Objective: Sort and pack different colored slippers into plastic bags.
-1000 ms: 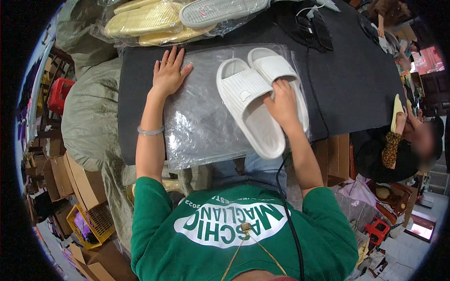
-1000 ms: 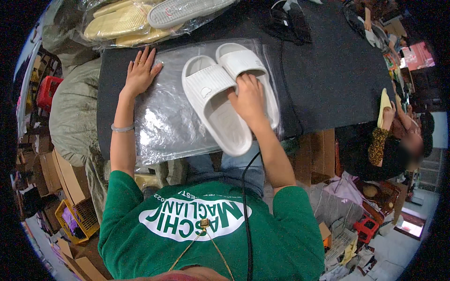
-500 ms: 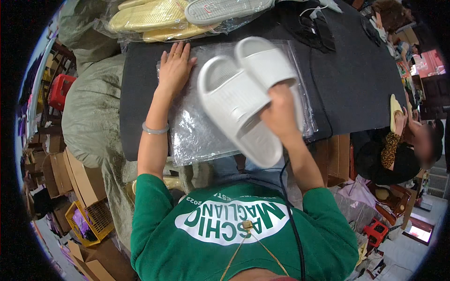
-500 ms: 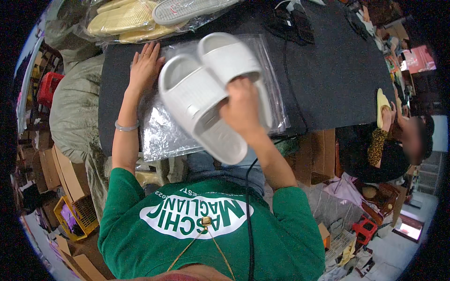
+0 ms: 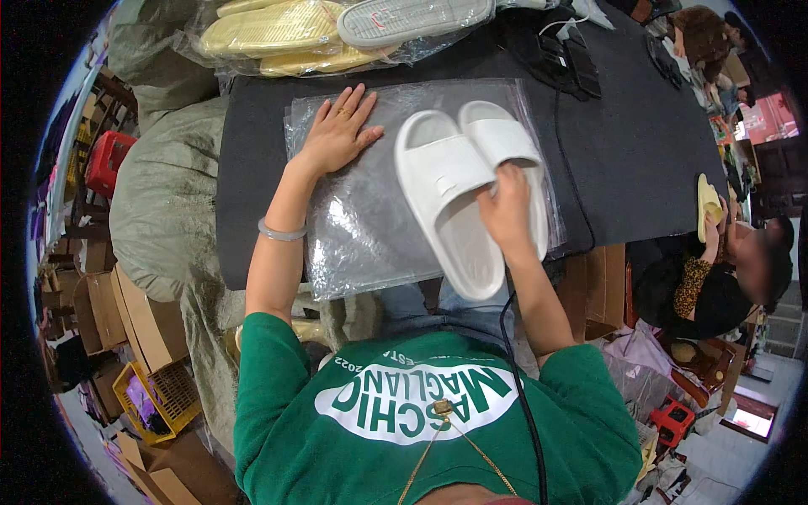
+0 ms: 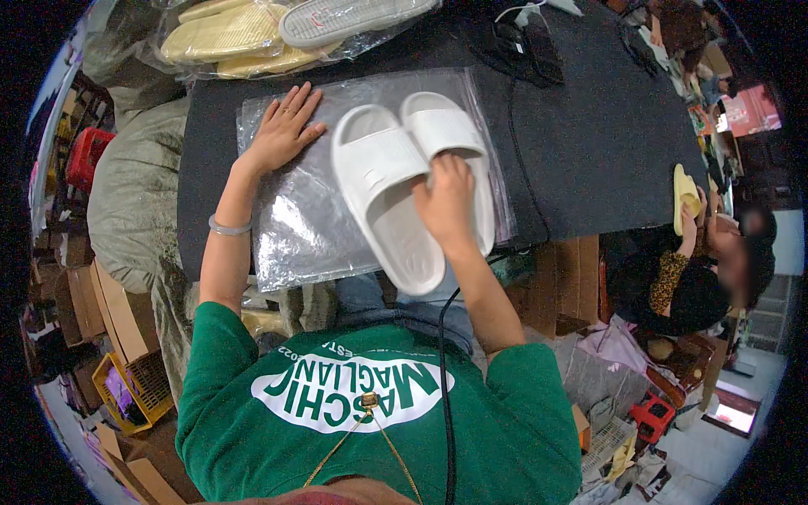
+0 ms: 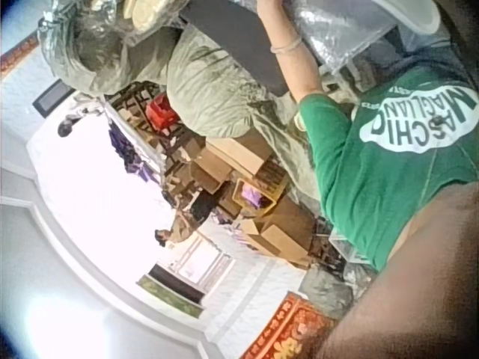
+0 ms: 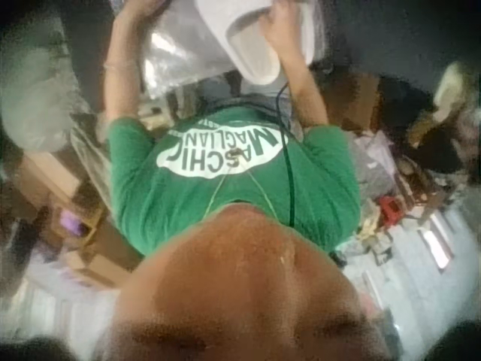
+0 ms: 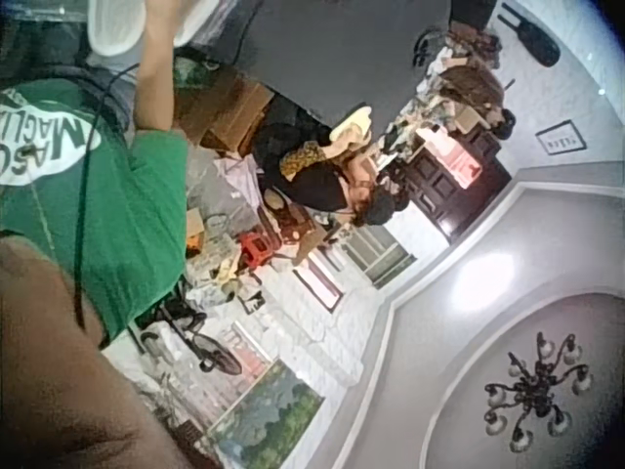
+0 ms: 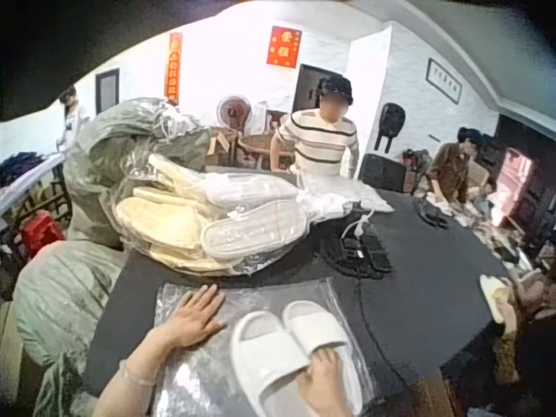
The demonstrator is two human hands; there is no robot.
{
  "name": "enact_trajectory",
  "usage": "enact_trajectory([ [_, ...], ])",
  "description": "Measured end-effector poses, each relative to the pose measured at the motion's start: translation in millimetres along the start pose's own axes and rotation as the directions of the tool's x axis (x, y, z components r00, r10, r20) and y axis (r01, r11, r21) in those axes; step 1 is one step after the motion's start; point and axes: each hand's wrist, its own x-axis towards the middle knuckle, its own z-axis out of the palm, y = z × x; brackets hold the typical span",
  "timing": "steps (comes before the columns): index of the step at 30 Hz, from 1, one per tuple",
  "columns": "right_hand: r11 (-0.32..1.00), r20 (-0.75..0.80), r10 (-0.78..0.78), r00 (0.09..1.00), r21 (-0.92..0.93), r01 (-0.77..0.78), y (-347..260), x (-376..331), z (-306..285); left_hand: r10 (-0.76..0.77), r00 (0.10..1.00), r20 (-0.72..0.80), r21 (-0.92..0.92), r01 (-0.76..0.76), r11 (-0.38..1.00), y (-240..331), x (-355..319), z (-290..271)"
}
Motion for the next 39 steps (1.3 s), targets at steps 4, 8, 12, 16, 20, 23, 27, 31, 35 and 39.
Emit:
enact_trajectory([
  [4,0.963,-0.046,0.170,0.984,0.221,-0.156,11,8,-15,0.005,1.000,-0.005,0.011,-0.005,1.000,4,3,1],
  [8,0.841,-0.133,0.185,0.974,0.534,-0.087,8,9,-58,0.002,1.000,-0.015,-0.004,-0.002,1.000,2,0,-1],
  [12,0.953,-0.443,0.216,0.870,0.288,-0.090,33,37,-108,-0.004,1.000,-0.006,-0.014,0.004,1.000,3,-2,-4],
  [16,0.981,-0.517,0.193,0.834,0.116,-0.156,118,84,-163,-0.010,1.000,-0.007,-0.024,0.010,1.000,3,-6,-7],
  [20,0.855,-0.433,0.517,0.738,0.287,-0.431,252,113,-204,-0.009,1.000,0.006,-0.040,0.009,0.999,5,-6,-9],
  [23,0.805,-0.391,0.591,0.706,0.231,-0.546,302,94,-214,0.021,1.000,-0.004,-0.037,-0.021,0.999,10,5,-8],
  [27,0.819,-0.341,0.452,0.824,0.524,-0.233,168,89,-134,-0.028,0.999,0.022,-0.014,0.028,1.000,4,-7,-8],
  [31,0.565,0.048,0.242,0.969,0.805,-0.181,17,96,-96,-0.016,1.000,0.013,-0.024,0.016,1.000,3,-7,-10],
  [35,0.081,0.446,0.049,0.894,0.890,-0.448,-61,114,-35,-0.012,1.000,0.009,-0.031,0.012,0.999,6,-2,-11],
  [39,-0.487,0.716,-0.198,0.669,0.521,-0.701,-66,139,69,0.006,1.000,0.021,0.009,-0.006,1.000,9,5,-8],
])
